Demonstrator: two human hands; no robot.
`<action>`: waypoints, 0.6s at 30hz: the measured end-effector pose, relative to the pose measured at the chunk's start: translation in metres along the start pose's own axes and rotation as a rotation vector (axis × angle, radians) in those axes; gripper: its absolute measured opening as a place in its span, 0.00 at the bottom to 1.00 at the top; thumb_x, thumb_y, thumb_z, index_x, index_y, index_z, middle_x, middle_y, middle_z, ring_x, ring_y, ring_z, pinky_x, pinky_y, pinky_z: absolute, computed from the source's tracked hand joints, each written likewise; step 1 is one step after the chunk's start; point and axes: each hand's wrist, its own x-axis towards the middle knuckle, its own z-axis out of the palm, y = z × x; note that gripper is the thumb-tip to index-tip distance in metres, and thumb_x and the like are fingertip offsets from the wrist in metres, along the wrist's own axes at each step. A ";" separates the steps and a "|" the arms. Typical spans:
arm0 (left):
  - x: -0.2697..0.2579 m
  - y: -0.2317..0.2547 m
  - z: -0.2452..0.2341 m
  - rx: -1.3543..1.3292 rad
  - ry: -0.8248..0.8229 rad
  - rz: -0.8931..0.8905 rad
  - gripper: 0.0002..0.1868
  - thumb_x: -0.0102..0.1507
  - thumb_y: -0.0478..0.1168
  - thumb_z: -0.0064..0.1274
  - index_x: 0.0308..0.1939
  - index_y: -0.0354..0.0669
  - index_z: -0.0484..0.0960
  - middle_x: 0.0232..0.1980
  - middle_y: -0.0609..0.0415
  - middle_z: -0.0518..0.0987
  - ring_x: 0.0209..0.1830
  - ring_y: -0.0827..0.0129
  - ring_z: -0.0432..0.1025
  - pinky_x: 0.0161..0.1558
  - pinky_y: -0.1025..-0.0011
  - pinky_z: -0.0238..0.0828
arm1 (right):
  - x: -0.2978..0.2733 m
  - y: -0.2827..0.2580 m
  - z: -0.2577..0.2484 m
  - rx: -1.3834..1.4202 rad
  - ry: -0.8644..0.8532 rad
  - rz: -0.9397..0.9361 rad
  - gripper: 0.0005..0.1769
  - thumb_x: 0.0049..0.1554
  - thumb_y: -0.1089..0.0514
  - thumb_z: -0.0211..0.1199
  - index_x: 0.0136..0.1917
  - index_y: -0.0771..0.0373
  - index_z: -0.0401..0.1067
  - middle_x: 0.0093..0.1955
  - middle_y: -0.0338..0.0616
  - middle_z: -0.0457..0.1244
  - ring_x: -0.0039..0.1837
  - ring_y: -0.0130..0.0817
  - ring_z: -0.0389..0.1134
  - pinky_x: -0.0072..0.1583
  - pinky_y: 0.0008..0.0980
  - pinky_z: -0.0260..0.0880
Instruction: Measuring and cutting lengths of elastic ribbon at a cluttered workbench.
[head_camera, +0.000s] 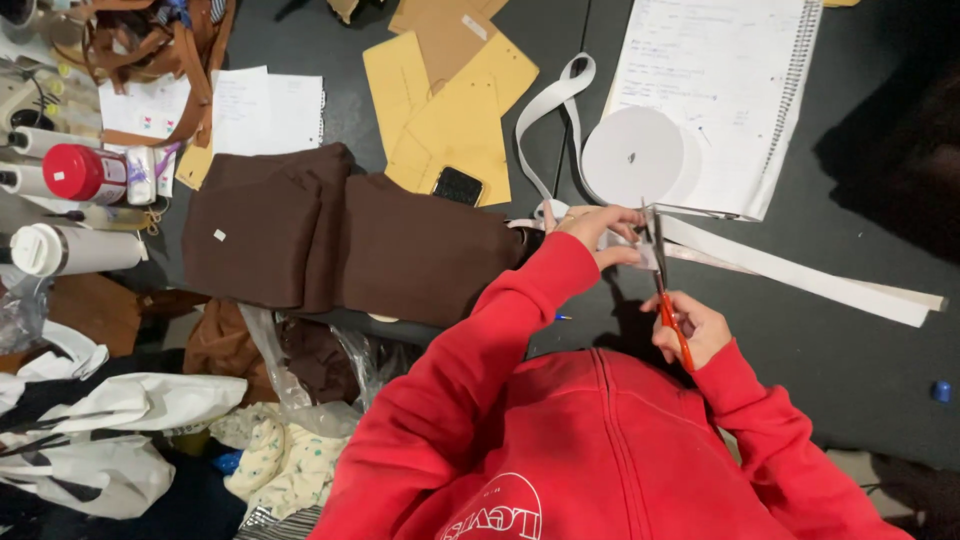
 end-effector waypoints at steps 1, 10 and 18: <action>-0.001 -0.003 0.005 0.001 -0.004 0.018 0.25 0.66 0.59 0.66 0.65 0.63 0.81 0.55 0.69 0.88 0.74 0.59 0.73 0.79 0.48 0.62 | 0.001 0.006 -0.001 0.023 -0.031 -0.016 0.30 0.47 0.55 0.82 0.61 0.65 0.79 0.28 0.53 0.68 0.22 0.38 0.69 0.27 0.32 0.70; 0.029 -0.057 0.033 0.163 -0.036 -0.018 0.10 0.70 0.65 0.56 0.46 0.76 0.86 0.46 0.76 0.86 0.68 0.67 0.73 0.83 0.35 0.32 | -0.011 -0.029 0.007 -0.002 0.064 0.008 0.25 0.45 0.66 0.82 0.56 0.69 0.78 0.23 0.48 0.64 0.19 0.29 0.60 0.25 0.24 0.60; 0.073 -0.131 -0.071 0.048 0.901 0.251 0.12 0.70 0.42 0.64 0.57 0.48 0.88 0.51 0.44 0.87 0.57 0.47 0.81 0.63 0.48 0.77 | -0.032 -0.020 -0.036 -1.082 -0.043 0.031 0.36 0.52 0.49 0.77 0.74 0.43 0.76 0.56 0.44 0.78 0.58 0.47 0.80 0.55 0.46 0.82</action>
